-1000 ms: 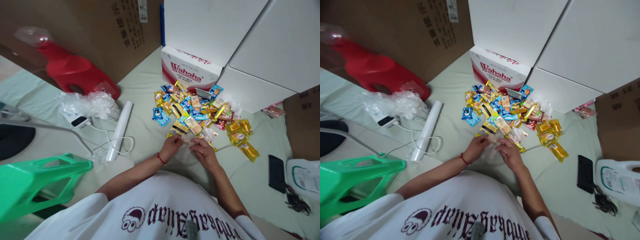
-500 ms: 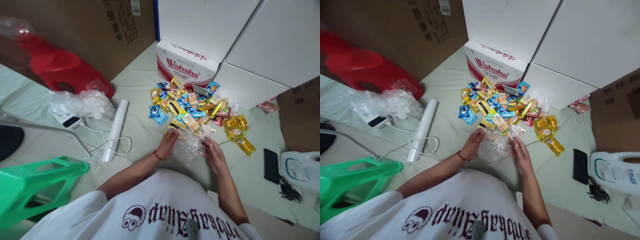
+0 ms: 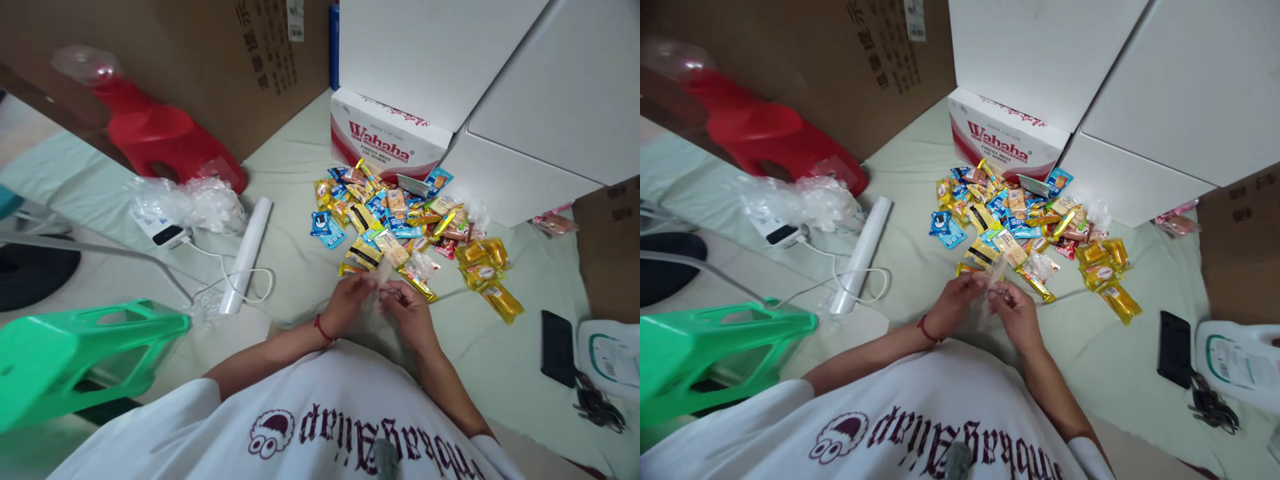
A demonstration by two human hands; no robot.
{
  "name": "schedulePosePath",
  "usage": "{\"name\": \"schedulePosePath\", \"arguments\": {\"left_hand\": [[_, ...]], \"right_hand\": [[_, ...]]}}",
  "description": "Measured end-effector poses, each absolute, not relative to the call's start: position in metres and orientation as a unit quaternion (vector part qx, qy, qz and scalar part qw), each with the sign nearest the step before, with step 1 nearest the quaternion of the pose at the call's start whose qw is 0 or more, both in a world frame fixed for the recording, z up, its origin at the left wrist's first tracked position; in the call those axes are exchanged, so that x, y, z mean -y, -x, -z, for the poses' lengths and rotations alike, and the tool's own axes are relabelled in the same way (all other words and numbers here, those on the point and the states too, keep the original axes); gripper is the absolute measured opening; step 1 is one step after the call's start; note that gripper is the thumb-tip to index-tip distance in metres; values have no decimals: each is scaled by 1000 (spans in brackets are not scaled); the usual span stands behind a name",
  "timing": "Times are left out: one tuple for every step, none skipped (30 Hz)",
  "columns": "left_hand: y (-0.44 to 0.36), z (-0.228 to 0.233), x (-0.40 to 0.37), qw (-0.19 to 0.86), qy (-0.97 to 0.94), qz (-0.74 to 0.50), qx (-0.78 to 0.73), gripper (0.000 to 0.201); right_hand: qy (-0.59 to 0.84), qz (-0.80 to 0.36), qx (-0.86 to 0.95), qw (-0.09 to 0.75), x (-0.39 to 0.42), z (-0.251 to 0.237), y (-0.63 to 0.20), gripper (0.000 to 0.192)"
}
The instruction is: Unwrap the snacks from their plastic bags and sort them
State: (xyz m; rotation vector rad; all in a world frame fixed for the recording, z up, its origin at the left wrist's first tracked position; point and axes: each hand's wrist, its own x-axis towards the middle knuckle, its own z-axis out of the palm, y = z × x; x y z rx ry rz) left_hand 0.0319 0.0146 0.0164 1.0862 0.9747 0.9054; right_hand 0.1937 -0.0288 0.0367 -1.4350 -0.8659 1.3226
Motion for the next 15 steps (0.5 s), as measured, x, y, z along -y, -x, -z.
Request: {"name": "schedulePosePath", "arguments": {"left_hand": [[-31, -14, -17, 664, -449, -414, -431, 39], [-29, -12, -21, 670, -419, -429, -437, 40], [-25, -9, -24, 671, -394, -442, -446, 41], [-20, -5, -27, 669, -377, -451, -456, 42], [-15, -2, -30, 666, -368, -453, -465, 43], [-10, 3, -33, 661, -369, -450, -475, 45], [-6, 7, -35, 652, -375, -445, -487, 47], [-3, 12, -37, 638, -384, -440, -502, 48], [-1, 18, -39, 623, -392, -437, -518, 49], [0, 23, -40, 610, -399, -432, -531, 50], [0, 27, -41, 600, -403, -429, -541, 51], [0, 31, -42, 595, -406, -425, -548, 51], [-1, 35, -43, 592, -411, -421, -551, 50], [-1, 38, -44, 590, -417, -418, -552, 50], [-2, 40, -44, 586, -423, -413, -554, 49]], "right_hand": [[593, -536, 337, 497, 30, -38, -199, 30], [601, -524, 313, 515, 32, -39, -206, 31], [611, -512, 288, 532, 34, -40, -217, 33], [621, -500, 265, 542, 38, -39, -229, 34], [632, -493, 248, 545, 42, -39, -242, 36], [644, -488, 235, 540, 47, -37, -255, 38], [657, -485, 227, 531, 51, -34, -267, 40], [670, -483, 225, 517, 55, -30, -277, 42], [681, -484, 227, 500, 59, -25, -287, 44], [691, -485, 235, 482, 61, -19, -294, 45], [698, -486, 246, 464, 63, -13, -300, 47], [704, -489, 259, 445, 64, -8, -306, 49], [709, -489, 275, 427, 64, -4, -310, 50], [717, -477, 296, 412, 64, -1, -313, 52], [734, -443, 322, 401, 64, -1, -315, 52]]}}
